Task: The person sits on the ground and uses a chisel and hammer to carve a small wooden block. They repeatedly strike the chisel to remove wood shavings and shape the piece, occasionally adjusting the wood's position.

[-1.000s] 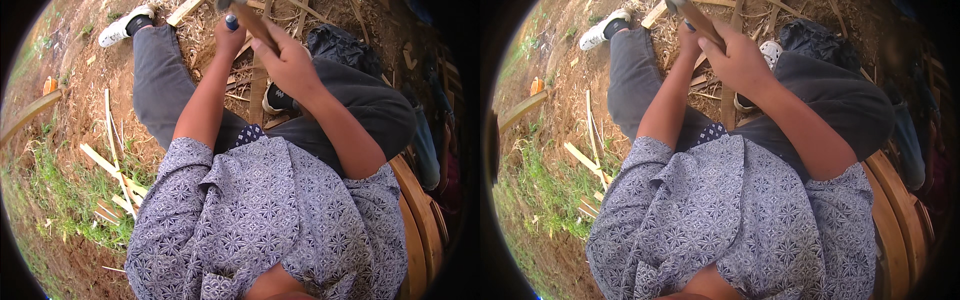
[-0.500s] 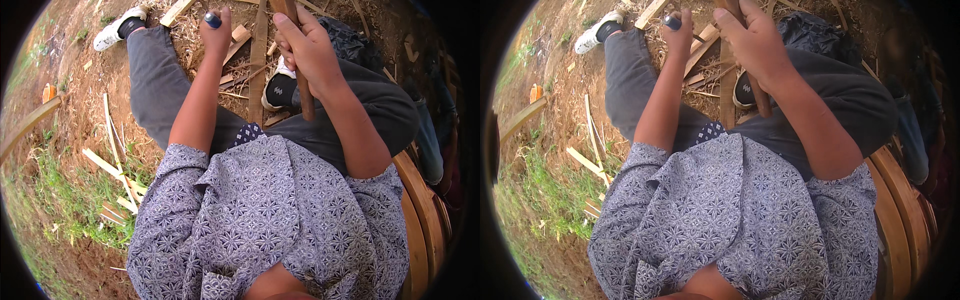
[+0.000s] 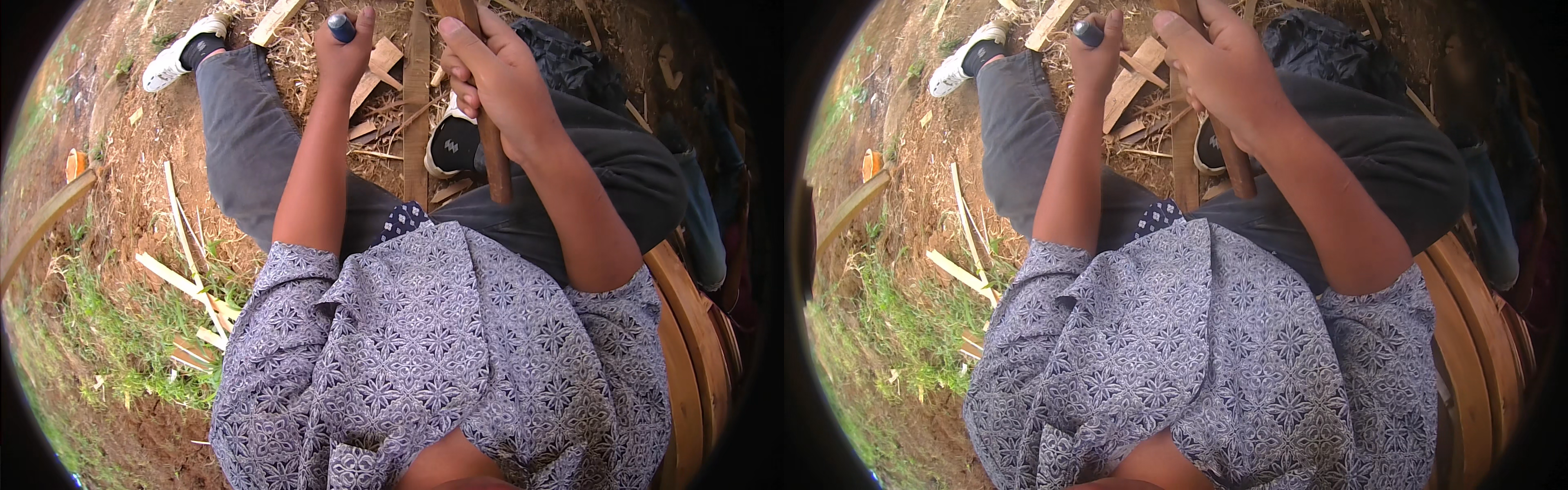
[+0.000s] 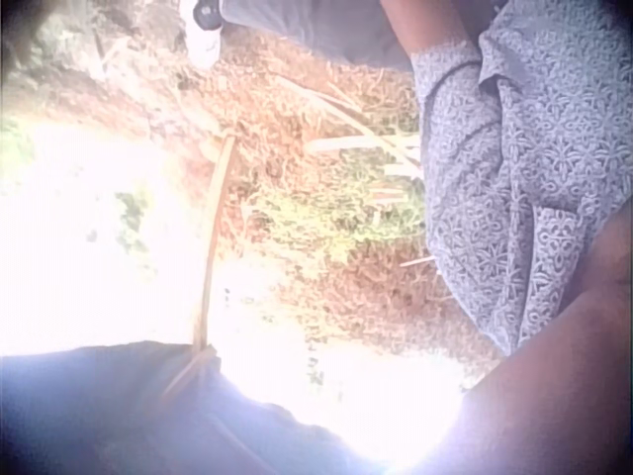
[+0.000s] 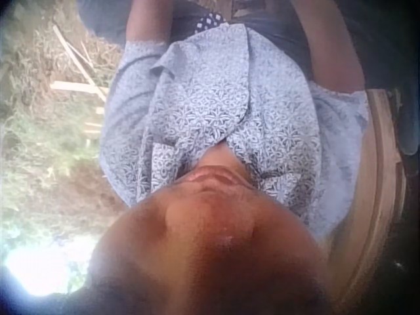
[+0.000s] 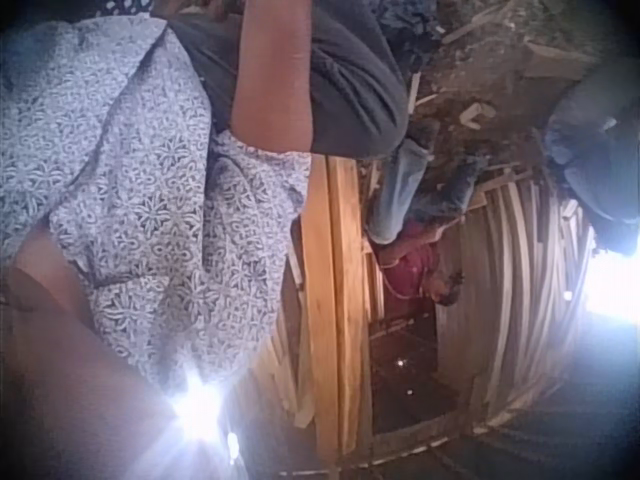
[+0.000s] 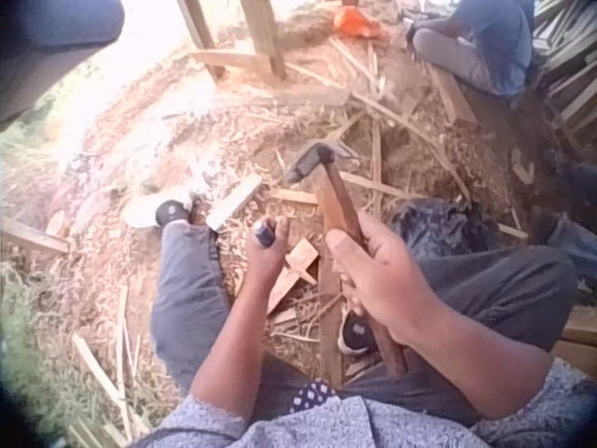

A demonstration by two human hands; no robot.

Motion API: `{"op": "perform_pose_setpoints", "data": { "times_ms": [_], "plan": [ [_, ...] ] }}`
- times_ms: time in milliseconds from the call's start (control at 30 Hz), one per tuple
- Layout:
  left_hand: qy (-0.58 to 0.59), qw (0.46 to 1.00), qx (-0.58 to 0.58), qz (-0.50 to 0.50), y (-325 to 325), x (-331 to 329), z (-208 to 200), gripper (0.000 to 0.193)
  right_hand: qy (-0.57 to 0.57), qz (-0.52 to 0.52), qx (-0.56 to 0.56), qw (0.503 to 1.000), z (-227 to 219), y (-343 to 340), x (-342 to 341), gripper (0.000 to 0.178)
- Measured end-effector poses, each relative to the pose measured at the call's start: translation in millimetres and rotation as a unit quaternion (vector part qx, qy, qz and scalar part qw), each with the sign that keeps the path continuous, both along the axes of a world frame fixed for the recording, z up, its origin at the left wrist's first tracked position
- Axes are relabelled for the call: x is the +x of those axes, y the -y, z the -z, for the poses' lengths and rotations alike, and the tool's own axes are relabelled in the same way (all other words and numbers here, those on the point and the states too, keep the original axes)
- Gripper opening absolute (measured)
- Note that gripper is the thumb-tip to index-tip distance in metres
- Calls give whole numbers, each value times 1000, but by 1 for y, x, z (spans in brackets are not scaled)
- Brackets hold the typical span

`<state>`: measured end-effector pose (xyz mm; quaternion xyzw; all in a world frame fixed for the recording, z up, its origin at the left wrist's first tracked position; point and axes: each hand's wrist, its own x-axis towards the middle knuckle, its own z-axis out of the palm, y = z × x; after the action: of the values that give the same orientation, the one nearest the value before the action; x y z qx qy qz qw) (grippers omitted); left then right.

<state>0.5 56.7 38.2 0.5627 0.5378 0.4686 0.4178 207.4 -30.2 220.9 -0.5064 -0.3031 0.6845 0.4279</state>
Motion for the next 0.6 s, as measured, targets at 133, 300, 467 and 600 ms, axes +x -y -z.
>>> {"op": "perform_pose_setpoints", "data": {
  "times_ms": [133, 300, 467, 600],
  "plan": [
    [-287, 950, 102, 63, -5, 2, -33, 27, -1, 10, -15, 1000, 5, 0, -1, 15],
    [-575, 779, -42, 245, -10, -36, 12, 39, -21, -22, -27, 999, 11, -3, -1, 14],
    [-561, 794, -34, 229, 8, -42, 31, 28, 2, -40, 13, 999, 14, 4, 3, 26],
    [-552, 804, -10, 220, 11, -31, 35, 22, 27, -26, 16, 999, 7, 7, -4, 27]
  ]
}}
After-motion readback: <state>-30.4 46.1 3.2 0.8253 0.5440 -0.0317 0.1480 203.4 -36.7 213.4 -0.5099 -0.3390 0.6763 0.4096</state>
